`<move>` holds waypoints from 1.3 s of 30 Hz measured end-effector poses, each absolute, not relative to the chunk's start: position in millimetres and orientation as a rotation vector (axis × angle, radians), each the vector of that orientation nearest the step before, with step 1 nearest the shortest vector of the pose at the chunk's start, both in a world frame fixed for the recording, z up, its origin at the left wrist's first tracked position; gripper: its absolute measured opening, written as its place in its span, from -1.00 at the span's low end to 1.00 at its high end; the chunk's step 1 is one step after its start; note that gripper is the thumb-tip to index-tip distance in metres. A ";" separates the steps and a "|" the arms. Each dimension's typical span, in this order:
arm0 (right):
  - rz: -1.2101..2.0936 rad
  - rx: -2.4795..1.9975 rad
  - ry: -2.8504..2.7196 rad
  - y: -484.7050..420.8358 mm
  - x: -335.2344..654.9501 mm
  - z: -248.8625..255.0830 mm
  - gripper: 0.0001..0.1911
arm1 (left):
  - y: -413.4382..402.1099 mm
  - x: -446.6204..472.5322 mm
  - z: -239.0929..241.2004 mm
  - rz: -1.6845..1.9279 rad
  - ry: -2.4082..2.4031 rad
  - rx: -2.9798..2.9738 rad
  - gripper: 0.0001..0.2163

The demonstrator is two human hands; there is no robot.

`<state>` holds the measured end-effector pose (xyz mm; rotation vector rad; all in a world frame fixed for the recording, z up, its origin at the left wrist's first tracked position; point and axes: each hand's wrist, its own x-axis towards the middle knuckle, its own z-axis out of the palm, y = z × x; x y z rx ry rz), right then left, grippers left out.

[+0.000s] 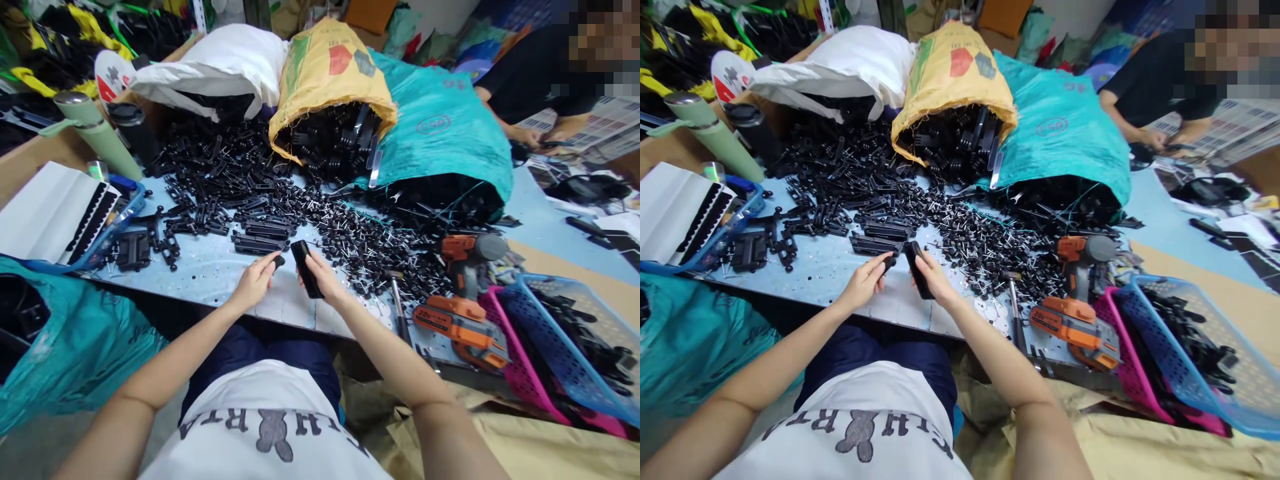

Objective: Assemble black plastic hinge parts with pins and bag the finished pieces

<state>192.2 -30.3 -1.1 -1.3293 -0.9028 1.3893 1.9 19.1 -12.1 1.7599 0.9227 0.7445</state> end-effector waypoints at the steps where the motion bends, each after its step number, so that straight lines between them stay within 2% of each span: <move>1: 1.394 -1.294 -0.898 -36.4 180.7 -4.9 -0.42 | 13.9 6.1 -11.4 0.757 0.898 1.727 -0.62; 6: 1.245 -1.263 -1.067 -48.4 167.6 -13.1 -0.39 | 2.0 13.5 0.3 0.954 0.966 1.896 -0.65; 12: 1.010 -1.358 -1.560 -52.9 196.8 -2.0 -0.46 | -1.7 6.9 6.9 0.889 0.947 2.115 -0.68; 19: 0.683 -1.339 -1.404 -57.1 150.1 -6.8 -0.43 | -22.6 35.0 6.9 1.413 1.111 1.875 -0.64; 25: 0.672 -1.417 -1.424 -53.0 135.4 -16.8 -0.39 | -4.4 31.8 2.3 1.260 1.067 1.864 -0.66; 28: 0.654 -1.536 -1.684 -30.9 167.9 -23.4 -0.45 | -0.7 23.6 -27.2 1.120 1.135 1.658 -0.65; 30: 0.457 -1.673 -1.772 -6.3 209.1 -21.5 -0.53 | -4.3 15.1 -52.1 1.040 1.168 1.525 -0.59; 35: -0.183 -2.161 -1.341 58.0 345.1 7.7 -0.64 | -18.7 -9.3 -88.1 0.946 1.183 1.425 -0.46; 37: -0.238 -2.338 -0.938 75.6 390.8 20.1 -0.62 | -22.4 -15.8 -87.4 0.899 1.176 1.422 -0.45; 39: -0.115 -2.331 -0.557 88.1 423.5 29.1 -0.55 | -24.4 -19.8 -81.1 0.852 1.188 1.481 -0.47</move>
